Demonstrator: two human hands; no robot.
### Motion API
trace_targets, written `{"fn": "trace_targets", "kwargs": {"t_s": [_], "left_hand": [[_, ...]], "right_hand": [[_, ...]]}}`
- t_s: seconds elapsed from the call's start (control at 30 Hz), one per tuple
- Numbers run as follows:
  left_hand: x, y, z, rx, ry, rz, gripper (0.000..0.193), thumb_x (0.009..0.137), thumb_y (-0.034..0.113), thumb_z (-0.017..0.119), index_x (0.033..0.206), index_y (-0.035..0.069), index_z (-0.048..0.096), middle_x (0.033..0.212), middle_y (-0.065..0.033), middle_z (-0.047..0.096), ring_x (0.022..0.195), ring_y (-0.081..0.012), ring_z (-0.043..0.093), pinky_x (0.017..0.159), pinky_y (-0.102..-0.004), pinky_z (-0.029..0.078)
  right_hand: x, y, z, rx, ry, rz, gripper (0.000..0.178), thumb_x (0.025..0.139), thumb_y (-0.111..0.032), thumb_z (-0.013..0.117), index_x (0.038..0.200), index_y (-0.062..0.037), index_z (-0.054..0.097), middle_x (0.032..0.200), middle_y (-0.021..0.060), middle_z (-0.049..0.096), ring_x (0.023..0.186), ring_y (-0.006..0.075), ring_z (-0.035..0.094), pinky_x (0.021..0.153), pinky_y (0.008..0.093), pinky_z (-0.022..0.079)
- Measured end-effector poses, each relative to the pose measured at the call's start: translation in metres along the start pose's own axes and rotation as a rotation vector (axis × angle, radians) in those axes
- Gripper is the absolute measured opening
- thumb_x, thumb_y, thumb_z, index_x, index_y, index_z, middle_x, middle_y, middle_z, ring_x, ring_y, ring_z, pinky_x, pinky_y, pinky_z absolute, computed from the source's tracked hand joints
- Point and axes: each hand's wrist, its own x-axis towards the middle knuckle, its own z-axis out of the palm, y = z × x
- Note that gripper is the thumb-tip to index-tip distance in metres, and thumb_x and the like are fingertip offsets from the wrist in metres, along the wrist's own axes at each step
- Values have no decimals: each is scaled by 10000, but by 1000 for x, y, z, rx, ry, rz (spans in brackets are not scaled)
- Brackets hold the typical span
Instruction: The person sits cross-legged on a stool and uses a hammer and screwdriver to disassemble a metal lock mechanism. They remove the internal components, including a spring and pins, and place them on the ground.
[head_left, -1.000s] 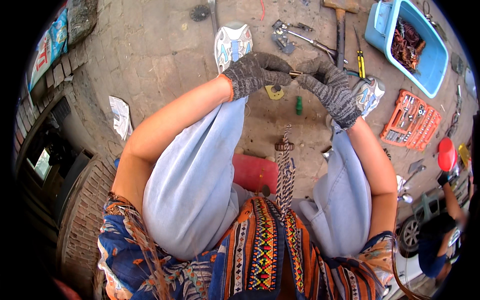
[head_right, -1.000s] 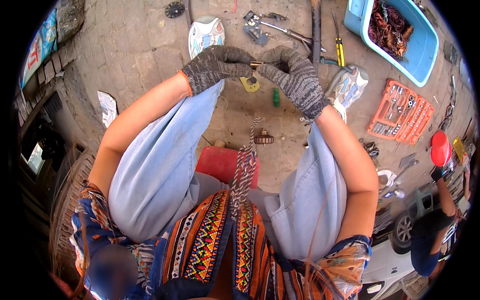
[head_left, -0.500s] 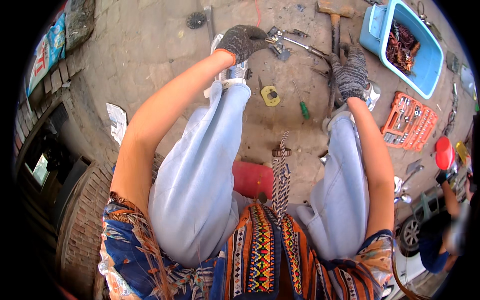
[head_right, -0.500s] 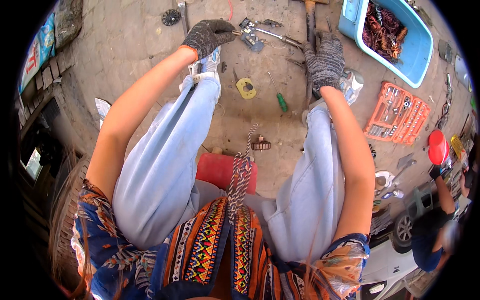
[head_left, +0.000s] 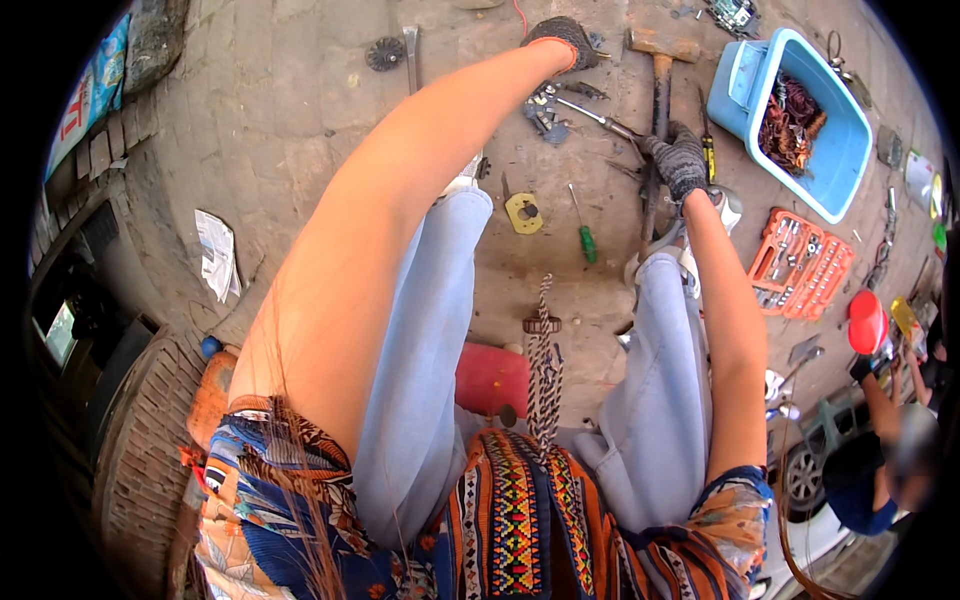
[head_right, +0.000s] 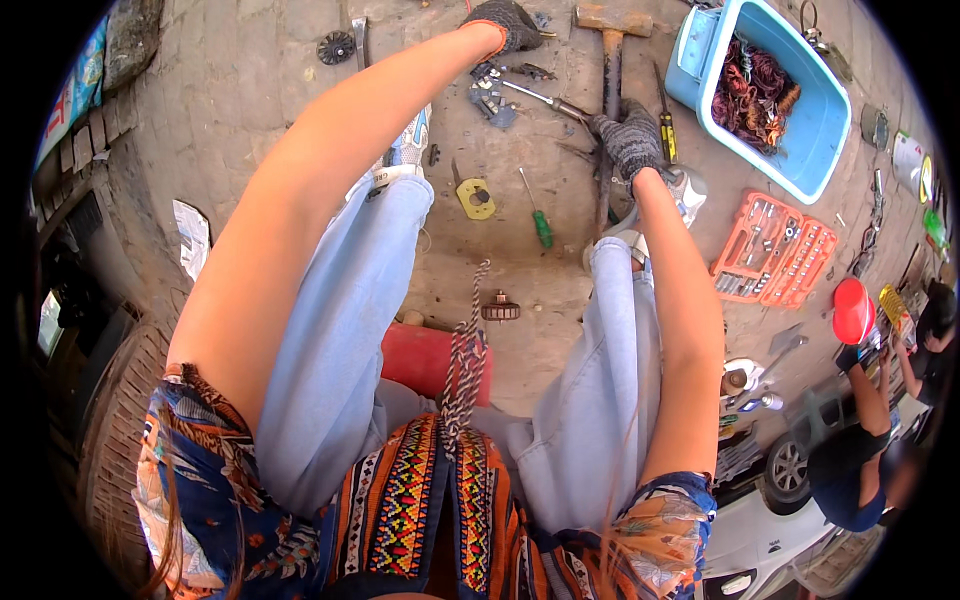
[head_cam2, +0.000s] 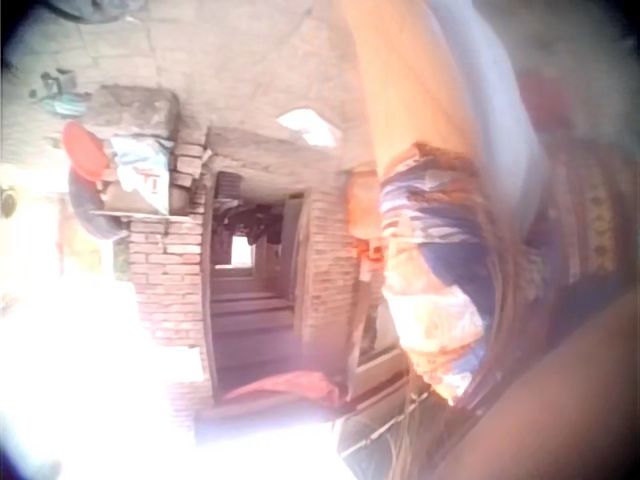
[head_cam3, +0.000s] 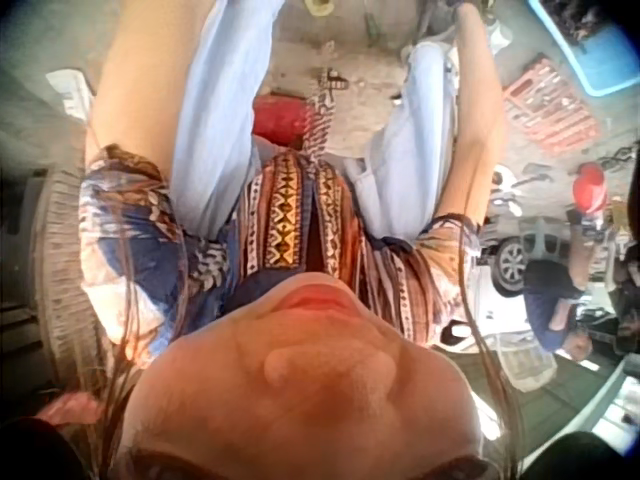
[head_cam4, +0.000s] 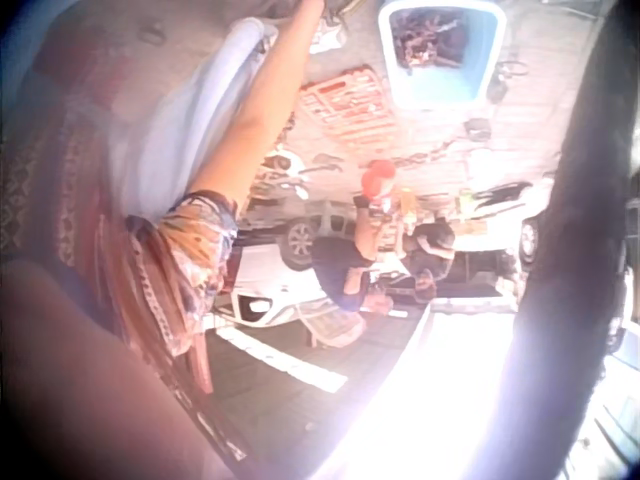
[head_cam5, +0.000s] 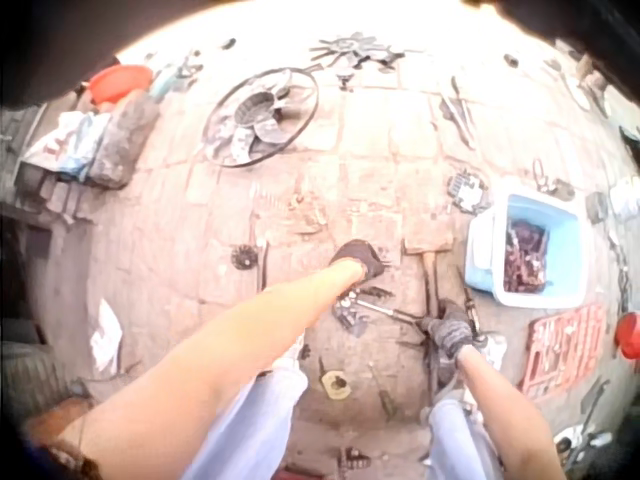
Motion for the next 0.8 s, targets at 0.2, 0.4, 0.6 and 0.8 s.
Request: {"fn": "trace_targets", "kwargs": {"t_s": [0.2, 0.4, 0.6, 0.8], "left_hand": [[17, -40, 26, 64, 137, 13, 489, 740, 439, 603, 1087, 97, 642, 1168, -132, 592, 1067, -302, 569, 886, -403, 457], [-32, -10, -24, -61, 36, 54, 375, 710, 329, 617, 980, 77, 684, 1039, -140, 643, 948, -319, 612, 846, -394, 473], [-65, -24, -70, -181, 73, 76, 299, 662, 300, 642, 907, 143, 714, 915, -157, 664, 852, -255, 651, 798, -361, 503], [-78, -57, -73, -439, 83, -13, 303, 674, 306, 679, 912, 122, 714, 888, -107, 685, 799, -203, 647, 752, -319, 502]], "right_hand": [[-4, 0, -7, 1109, -456, 157, 277, 851, -210, 571, 1070, -45, 535, 629, 14, 517, 430, 117, 465, 395, 241, 391], [-19, -5, -22, 1098, -515, 149, 255, 900, -300, 550, 971, -56, 535, 606, 6, 507, 384, 87, 393, 333, 207, 301], [-38, -2, -10, 382, -89, -366, 337, 917, -335, 499, 991, -9, 548, 729, 129, 584, 624, 232, 573, 569, 342, 457], [-54, -24, -7, -107, 182, -443, 392, 925, -357, 430, 1019, 11, 529, 849, 277, 580, 810, 417, 570, 726, 481, 444]]}}
